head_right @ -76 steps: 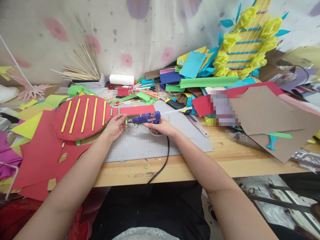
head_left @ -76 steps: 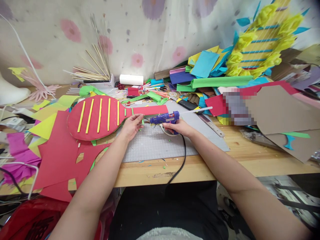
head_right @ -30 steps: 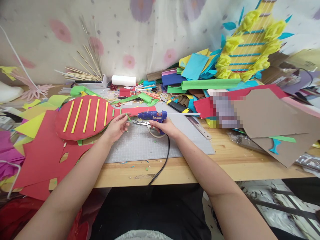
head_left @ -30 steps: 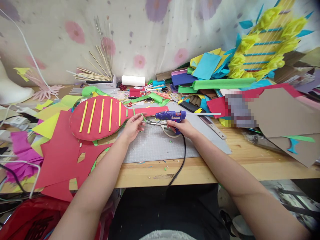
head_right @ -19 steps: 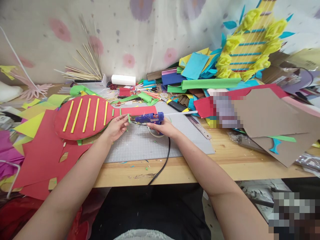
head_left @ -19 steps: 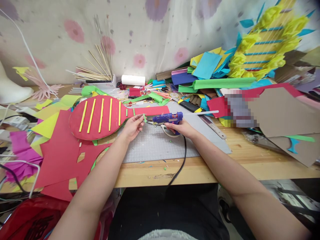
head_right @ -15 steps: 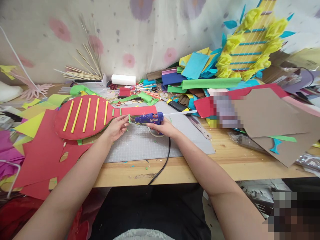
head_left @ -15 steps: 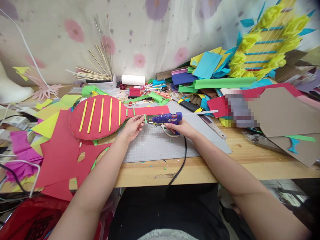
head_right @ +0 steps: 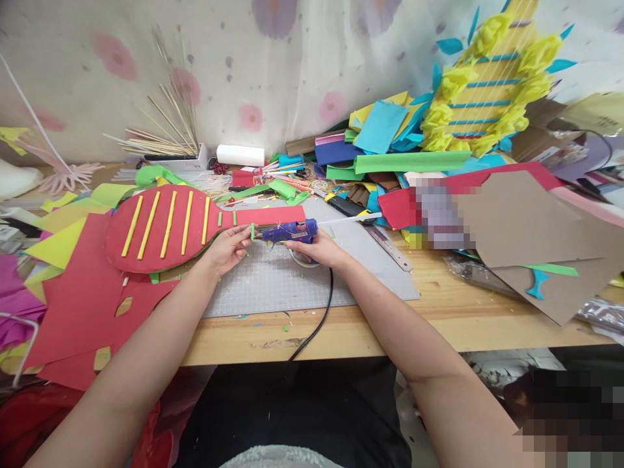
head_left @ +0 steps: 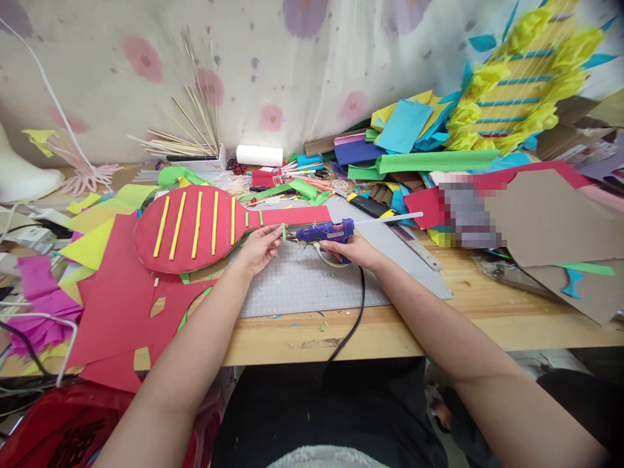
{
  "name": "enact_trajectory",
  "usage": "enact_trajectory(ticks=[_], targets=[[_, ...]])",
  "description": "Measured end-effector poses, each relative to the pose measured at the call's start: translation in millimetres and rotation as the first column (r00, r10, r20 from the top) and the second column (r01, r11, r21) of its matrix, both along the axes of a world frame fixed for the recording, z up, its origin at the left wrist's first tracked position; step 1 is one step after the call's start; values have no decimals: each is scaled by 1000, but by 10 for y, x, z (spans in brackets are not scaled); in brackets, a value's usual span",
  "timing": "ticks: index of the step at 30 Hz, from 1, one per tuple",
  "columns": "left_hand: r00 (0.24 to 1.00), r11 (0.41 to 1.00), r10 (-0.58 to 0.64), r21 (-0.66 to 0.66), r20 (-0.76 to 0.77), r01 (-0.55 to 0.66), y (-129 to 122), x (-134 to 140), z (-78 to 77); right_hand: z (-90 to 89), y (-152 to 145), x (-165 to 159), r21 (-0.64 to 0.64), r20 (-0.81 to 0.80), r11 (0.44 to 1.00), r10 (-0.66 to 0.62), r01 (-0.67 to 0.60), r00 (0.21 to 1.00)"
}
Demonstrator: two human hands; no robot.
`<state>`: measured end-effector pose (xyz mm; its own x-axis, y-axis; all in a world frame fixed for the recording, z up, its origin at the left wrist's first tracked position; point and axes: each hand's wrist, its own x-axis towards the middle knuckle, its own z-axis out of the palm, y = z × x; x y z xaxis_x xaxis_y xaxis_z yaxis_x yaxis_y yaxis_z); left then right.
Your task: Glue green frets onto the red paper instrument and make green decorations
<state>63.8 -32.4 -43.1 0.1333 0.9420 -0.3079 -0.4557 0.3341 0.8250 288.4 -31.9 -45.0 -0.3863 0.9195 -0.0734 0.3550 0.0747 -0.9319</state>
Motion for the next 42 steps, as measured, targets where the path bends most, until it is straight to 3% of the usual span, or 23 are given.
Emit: enact_trajectory(ticks=[42], targets=[[994,996,-82,25,-65,84,-25,-2,0,-54,65,-9,-2,-89,997,-76,76,993]])
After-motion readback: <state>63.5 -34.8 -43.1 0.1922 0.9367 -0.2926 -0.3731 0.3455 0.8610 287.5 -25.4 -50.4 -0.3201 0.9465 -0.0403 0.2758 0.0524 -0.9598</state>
